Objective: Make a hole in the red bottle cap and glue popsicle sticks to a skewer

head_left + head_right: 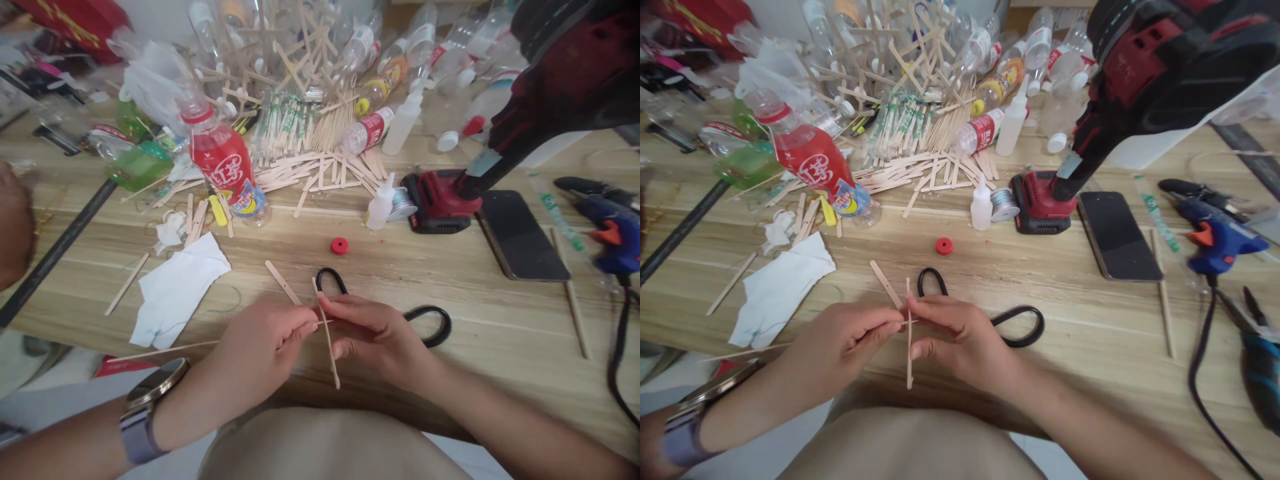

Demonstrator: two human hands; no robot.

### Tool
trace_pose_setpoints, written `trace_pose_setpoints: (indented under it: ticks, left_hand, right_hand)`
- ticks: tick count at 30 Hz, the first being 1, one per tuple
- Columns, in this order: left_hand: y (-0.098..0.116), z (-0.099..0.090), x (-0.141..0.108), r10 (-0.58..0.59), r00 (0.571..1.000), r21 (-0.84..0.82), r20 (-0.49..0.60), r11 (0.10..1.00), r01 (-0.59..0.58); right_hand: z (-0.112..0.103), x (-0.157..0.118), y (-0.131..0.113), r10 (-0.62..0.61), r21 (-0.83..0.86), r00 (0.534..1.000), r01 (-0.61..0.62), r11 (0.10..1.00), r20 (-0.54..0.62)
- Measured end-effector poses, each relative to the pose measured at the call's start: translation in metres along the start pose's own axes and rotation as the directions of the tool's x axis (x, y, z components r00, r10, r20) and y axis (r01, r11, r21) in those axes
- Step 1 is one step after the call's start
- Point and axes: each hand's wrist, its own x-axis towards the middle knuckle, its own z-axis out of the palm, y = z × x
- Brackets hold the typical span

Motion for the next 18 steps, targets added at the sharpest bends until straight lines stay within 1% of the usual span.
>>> trace_pose_setpoints:
  ticks: [5,7,12,15,17,18]
  left_hand:
    - [0.003,-0.0033,0.0014,-0.015,0.999,-0.007,0.049,1.0,0.015]
    - [0.0047,-0.0047,0.0012,-0.008,0.998,-0.008,0.059,1.0,0.008]
    - [0.0036,-0.004,0.0,0.032,0.999,0.035,0.038,0.999,-0.033]
    - [-0.001,-0.0017,0.0017,0.006,0.999,0.031,0.046,0.999,-0.008]
    - [-0.0036,-0.0002,0.0036,-0.008,0.999,-0.002,0.037,1.0,0.008]
    - [-0.0042,0.0005,0.0045,-0.012,1.0,-0.024,0.026,1.0,0.012]
  right_hand:
    - [-0.0021,0.0,0.0001,-0.09,-0.055,0.995,0.092,0.994,0.036]
    - [-0.0023,0.0001,-0.0003,-0.087,-0.063,0.995,0.089,0.994,0.041]
    - [-0.0006,-0.0005,-0.0005,-0.068,-0.051,0.997,0.069,0.996,0.029]
    - [0.0,-0.0017,0.0001,-0.001,-0.023,1.0,0.001,1.0,0.01]
    - [0.0003,-0.002,-0.0006,0.11,0.1,0.994,-0.11,0.989,0.011]
    - [0.0004,-0.0018,-0.0015,0.181,0.187,0.983,-0.179,0.966,0.007]
